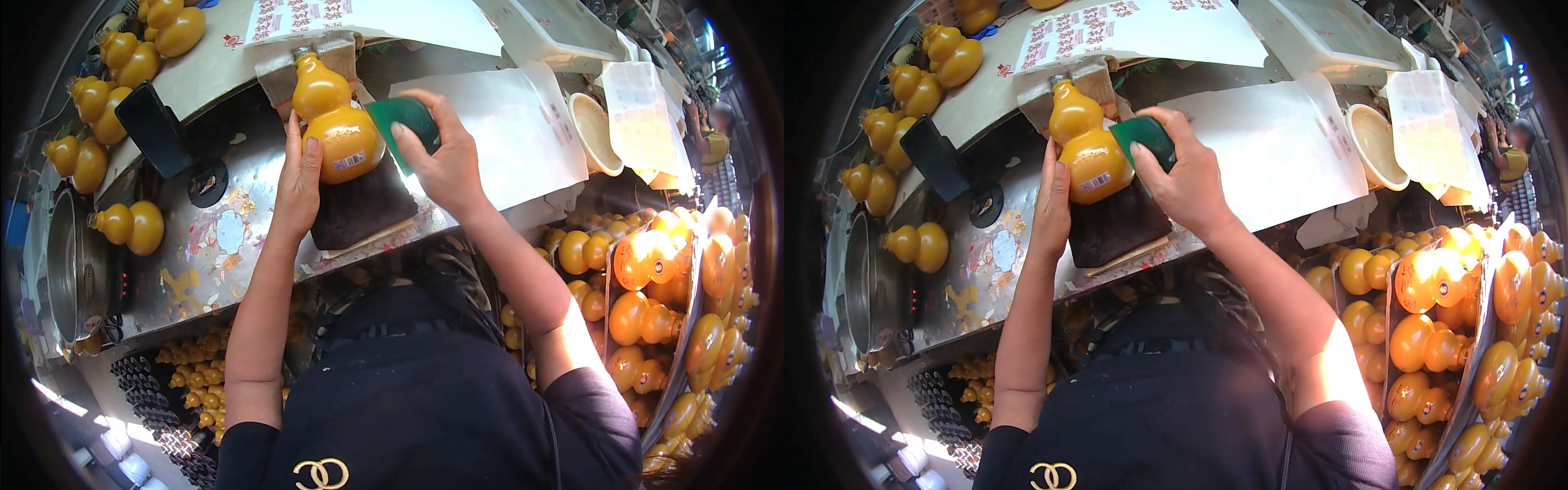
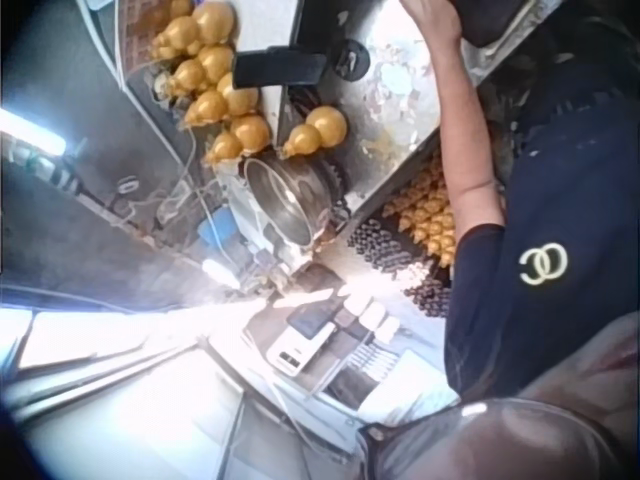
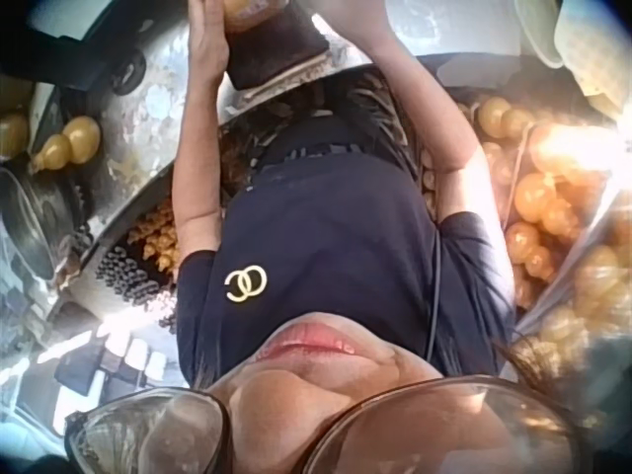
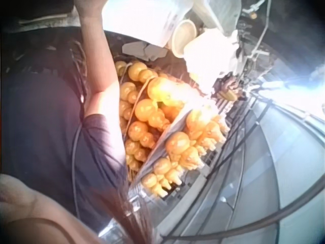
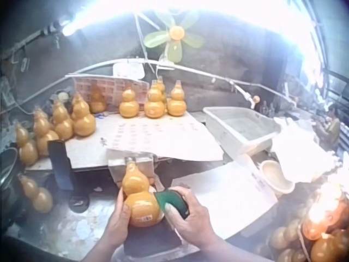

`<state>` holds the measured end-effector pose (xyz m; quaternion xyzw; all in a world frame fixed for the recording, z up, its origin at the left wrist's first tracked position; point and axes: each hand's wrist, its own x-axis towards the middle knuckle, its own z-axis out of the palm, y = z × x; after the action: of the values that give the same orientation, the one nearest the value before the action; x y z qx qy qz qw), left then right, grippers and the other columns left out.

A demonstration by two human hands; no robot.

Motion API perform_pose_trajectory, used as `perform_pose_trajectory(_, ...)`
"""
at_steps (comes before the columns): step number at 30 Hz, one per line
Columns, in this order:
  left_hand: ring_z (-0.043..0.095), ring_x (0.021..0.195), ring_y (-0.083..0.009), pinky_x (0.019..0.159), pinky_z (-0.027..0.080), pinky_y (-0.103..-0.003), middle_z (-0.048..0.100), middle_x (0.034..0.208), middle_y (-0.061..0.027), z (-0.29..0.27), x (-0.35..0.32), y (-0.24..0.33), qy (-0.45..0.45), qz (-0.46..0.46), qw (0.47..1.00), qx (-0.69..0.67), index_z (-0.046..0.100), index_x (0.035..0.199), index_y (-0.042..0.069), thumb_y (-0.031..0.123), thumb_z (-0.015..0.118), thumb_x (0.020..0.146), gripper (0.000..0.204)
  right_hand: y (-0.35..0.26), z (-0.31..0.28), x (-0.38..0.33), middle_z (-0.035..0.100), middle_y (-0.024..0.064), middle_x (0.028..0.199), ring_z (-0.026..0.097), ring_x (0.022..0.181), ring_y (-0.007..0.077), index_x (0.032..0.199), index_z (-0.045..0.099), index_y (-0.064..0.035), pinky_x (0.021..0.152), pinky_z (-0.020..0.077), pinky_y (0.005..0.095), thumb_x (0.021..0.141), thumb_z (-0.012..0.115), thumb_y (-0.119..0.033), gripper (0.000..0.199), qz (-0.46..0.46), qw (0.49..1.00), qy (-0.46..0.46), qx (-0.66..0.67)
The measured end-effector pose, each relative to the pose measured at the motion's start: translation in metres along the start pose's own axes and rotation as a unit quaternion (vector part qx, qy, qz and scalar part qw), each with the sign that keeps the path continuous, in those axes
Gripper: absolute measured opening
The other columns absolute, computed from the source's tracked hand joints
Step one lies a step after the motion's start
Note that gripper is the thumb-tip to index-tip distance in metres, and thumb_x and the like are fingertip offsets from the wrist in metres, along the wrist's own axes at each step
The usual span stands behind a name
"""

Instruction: The person picks up a yellow gourd, applies a sticker to its surface, and smooths it with a green tool. They repeat this process for several gourds, placing each labeled gourd aside on the counter.

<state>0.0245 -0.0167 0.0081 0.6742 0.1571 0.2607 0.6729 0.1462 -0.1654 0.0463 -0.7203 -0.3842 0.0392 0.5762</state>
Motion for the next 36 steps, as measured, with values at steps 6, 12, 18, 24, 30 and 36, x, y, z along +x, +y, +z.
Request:
perform_pose_trajectory(6, 0.032, 0.137, -0.0222, 0.112, 0.025, -0.032, 0.032, 0.148, -0.0147, 0.004, 0.0, 0.0, 0.011, 0.001, 1.0, -0.005, 0.013, 0.151, 0.003, 0.05, 0.038, 0.1, 0.073, -0.001, 0.004, 0.021, 0.063, 0.0171, 0.101, 0.064, 0.089, 0.0376, 0.119, 0.051, -0.0102, 0.077, 0.0514, 0.0384, 0.087, 0.064, -0.02, 0.036, -0.083, 0.989, -0.12, -0.02)
perform_pose_trajectory(12, 0.031, 0.138, -0.0218, 0.112, 0.024, -0.032, 0.031, 0.148, -0.014, 0.004, 0.001, -0.001, 0.026, -0.007, 0.999, -0.031, 0.015, 0.151, 0.003, 0.048, 0.037, 0.101, 0.071, -0.001, -0.007, 0.043, 0.064, 0.0203, 0.096, 0.064, 0.084, 0.0394, 0.119, 0.049, -0.0098, 0.073, 0.0511, 0.0427, 0.087, 0.062, -0.019, 0.036, -0.032, 0.979, -0.141, -0.144)
perform_pose_trajectory(18, 0.033, 0.137, -0.0212, 0.112, 0.025, -0.032, 0.033, 0.147, -0.0134, 0.003, 0.012, -0.001, 0.031, 0.005, 0.998, -0.046, 0.019, 0.15, 0.004, 0.048, 0.038, 0.101, 0.069, 0.002, 0.007, 0.008, 0.062, 0.0181, 0.099, 0.065, 0.085, 0.0303, 0.12, 0.049, -0.0071, 0.077, 0.0502, 0.0361, 0.09, 0.062, -0.016, 0.034, -0.074, 0.997, 0.039, 0.004)
perform_pose_trajectory(24, 0.041, 0.13, -0.0232, 0.107, 0.033, -0.032, 0.04, 0.141, -0.0167, 0.0, 0.022, 0.002, 0.035, -0.029, 0.999, 0.017, 0.019, 0.148, 0.0, 0.043, 0.048, 0.098, 0.072, 0.008, 0.018, -0.001, 0.061, 0.0209, 0.104, 0.065, 0.091, 0.037, 0.123, 0.044, -0.0072, 0.079, 0.0514, 0.0392, 0.09, 0.063, -0.017, 0.039, -0.032, 0.999, -0.022, 0.0)
perform_pose_trajectory(30, 0.047, 0.125, -0.0199, 0.104, 0.037, -0.031, 0.045, 0.137, -0.0126, 0.002, 0.023, 0.01, 0.022, -0.067, 0.996, -0.053, 0.023, 0.148, 0.005, 0.036, 0.044, 0.1, 0.061, 0.002, 0.016, 0.005, 0.065, 0.0106, 0.101, 0.065, 0.088, 0.0307, 0.116, 0.055, -0.011, 0.076, 0.0499, 0.0375, 0.085, 0.064, -0.006, 0.033, -0.062, 0.996, 0.051, 0.03)
perform_pose_trajectory(36, 0.051, 0.118, -0.0181, 0.101, 0.04, -0.032, 0.049, 0.131, -0.0099, 0.002, 0.023, 0.011, 0.021, -0.071, 0.994, -0.08, 0.031, 0.143, 0.007, 0.032, 0.043, 0.101, 0.051, 0.01, 0.009, -0.031, 0.066, -0.0064, 0.103, 0.058, 0.091, 0.0111, 0.1, 0.07, -0.0205, 0.082, 0.0387, 0.0285, 0.073, 0.068, -0.009, 0.029, -0.362, 0.904, -0.064, -0.22)
